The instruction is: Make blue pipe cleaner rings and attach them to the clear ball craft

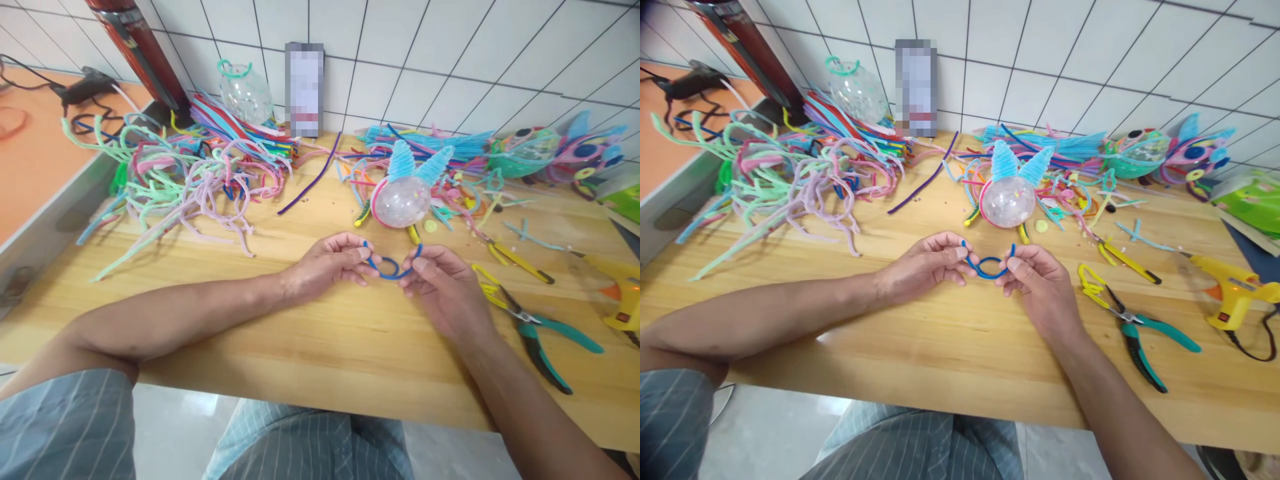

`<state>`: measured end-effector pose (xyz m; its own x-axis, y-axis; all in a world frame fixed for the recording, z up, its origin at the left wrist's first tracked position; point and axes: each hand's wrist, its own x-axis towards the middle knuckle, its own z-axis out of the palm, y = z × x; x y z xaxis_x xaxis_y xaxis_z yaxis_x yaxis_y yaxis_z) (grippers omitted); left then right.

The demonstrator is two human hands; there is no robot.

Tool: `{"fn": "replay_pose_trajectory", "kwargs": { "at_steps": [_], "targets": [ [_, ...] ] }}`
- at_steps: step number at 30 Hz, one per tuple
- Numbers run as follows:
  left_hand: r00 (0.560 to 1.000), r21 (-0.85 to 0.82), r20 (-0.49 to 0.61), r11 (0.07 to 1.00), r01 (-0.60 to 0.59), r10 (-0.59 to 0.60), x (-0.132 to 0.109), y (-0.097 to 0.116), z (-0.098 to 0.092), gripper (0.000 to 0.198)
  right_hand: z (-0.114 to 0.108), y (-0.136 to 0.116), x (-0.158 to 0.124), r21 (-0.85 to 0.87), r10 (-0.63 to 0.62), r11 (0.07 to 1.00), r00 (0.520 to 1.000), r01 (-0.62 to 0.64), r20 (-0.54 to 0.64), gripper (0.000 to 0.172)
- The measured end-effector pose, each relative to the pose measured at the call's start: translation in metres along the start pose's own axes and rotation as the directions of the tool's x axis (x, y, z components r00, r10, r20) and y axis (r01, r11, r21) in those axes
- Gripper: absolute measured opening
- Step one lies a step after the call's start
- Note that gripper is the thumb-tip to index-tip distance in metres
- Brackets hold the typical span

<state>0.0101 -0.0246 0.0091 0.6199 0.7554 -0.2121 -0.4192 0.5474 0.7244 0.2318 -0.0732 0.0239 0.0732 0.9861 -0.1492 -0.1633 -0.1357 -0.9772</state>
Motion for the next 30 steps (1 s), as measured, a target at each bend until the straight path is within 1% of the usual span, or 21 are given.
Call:
{"fn": "replay_pose_trajectory", "kwargs": {
  "at_steps": [2, 5, 8, 12, 15, 18, 21, 23, 26, 30],
  "targets": [
    [1.000, -0.017, 0.015, 1.000, 0.004, -0.004, 0.0003, 0.0002, -0.0006, 0.034, -0.0004, 0.0000, -0.0004, 0.003, 0.000, 1.000, 1.000, 0.000, -0.011, 0.023],
    [1.000, -0.007, 0.028, 1.000, 0.014, -0.014, 0.0008, -0.0007, -0.0019, 0.034, 0.0008, -0.0007, -0.0016, -0.032, -0.037, 0.999, 0.998, 0.035, -0.047, 0.022],
    [0.999, 0.008, 0.027, 1.000, 0.026, -0.027, 0.0012, -0.0024, -0.0035, 0.036, 0.0025, -0.0014, -0.0022, -0.059, -0.075, 0.996, 0.995, 0.071, -0.067, 0.026],
    [0.998, 0.029, 0.044, 0.999, 0.037, -0.039, 0.0009, -0.0028, -0.0042, 0.041, 0.0027, -0.0011, -0.0021, -0.047, -0.090, 0.995, 0.994, 0.087, -0.057, 0.026],
    [0.995, 0.024, 0.076, 0.998, 0.057, -0.059, 0.0002, -0.0020, -0.0035, 0.044, 0.0009, -0.0011, -0.0013, -0.001, -0.039, 0.999, 0.998, 0.039, -0.041, 0.028],
    [0.989, 0.018, 0.118, 0.996, 0.091, -0.093, -0.0001, -0.0014, -0.0025, 0.046, -0.0008, -0.0030, -0.0003, 0.047, 0.075, 0.996, 0.997, -0.075, 0.012, 0.034],
    [0.985, 0.033, 0.134, 0.994, 0.102, -0.106, 0.0000, -0.0010, -0.0013, 0.049, -0.0007, -0.0056, -0.0003, 0.028, 0.147, 0.988, 0.984, -0.150, 0.101, 0.036],
    [0.987, 0.070, 0.123, 0.993, 0.099, -0.107, -0.0004, -0.0005, -0.0003, 0.052, 0.0002, -0.0061, -0.0009, -0.009, 0.155, 0.988, 0.978, -0.155, 0.142, 0.036],
    [0.989, 0.146, 0.099, 0.985, 0.097, -0.112, -0.0016, 0.0000, 0.0011, 0.055, 0.0017, -0.0035, -0.0024, -0.062, 0.113, 0.992, 0.984, -0.106, 0.141, 0.034],
    [0.991, 0.200, 0.082, 0.976, 0.086, -0.104, -0.0023, -0.0017, 0.0017, 0.055, 0.0042, 0.0012, -0.0054, -0.188, -0.030, 0.981, 0.994, 0.050, 0.107, 0.027]
  ]
}}
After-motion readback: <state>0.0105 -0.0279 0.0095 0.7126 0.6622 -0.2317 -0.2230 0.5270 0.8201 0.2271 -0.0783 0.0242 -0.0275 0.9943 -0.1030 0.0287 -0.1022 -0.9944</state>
